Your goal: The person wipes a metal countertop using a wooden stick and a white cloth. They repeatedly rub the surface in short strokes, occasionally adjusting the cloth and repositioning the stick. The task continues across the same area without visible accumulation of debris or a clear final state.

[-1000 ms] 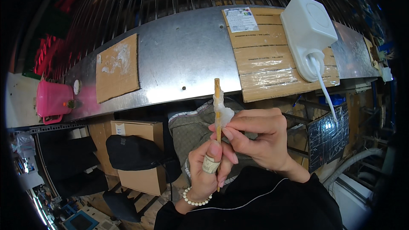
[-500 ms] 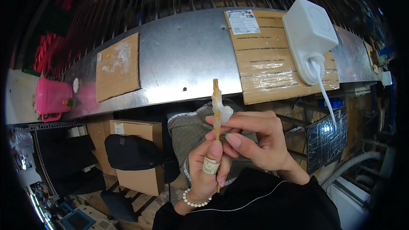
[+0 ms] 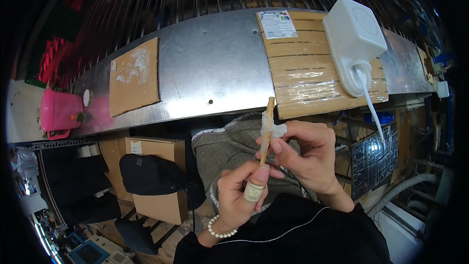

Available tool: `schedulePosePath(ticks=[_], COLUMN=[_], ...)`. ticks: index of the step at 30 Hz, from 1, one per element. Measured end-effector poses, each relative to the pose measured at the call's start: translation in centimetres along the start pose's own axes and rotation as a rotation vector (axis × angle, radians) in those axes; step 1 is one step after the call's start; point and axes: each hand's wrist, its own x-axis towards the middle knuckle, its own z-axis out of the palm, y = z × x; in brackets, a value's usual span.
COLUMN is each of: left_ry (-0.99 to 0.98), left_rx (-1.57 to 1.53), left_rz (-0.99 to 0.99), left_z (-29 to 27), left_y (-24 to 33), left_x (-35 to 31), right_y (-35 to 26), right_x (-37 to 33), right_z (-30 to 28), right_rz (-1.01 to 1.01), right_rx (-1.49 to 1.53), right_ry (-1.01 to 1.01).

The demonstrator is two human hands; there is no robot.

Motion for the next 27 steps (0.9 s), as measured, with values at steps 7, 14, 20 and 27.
schedulePosePath(ticks=[7, 14, 20, 27], left_ry=[-0.231, 0.049, -0.092, 0.178], left_rx=[-0.531, -0.239, 0.086, -0.046], left_rz=[-0.088, 0.109, 0.102, 0.308], left_z=[-0.9, -0.4, -2.4, -3.3], left_y=[-0.9, -1.4, 0.0, 0.5], left_x=[-0.1, 0.7, 1.7, 2.5], right_y=[0.0, -0.2, 0.2, -0.6], right_x=[-0.5, -0.1, -0.2, -0.1], right_z=[0.2, 0.7, -0.6, 0.1], right_rz=[0.243, 0.162, 0.226, 0.205], right_rx=[0.342, 0.232, 0.376, 0.341], right_ry=[-0.024, -0.163, -0.206, -0.106])
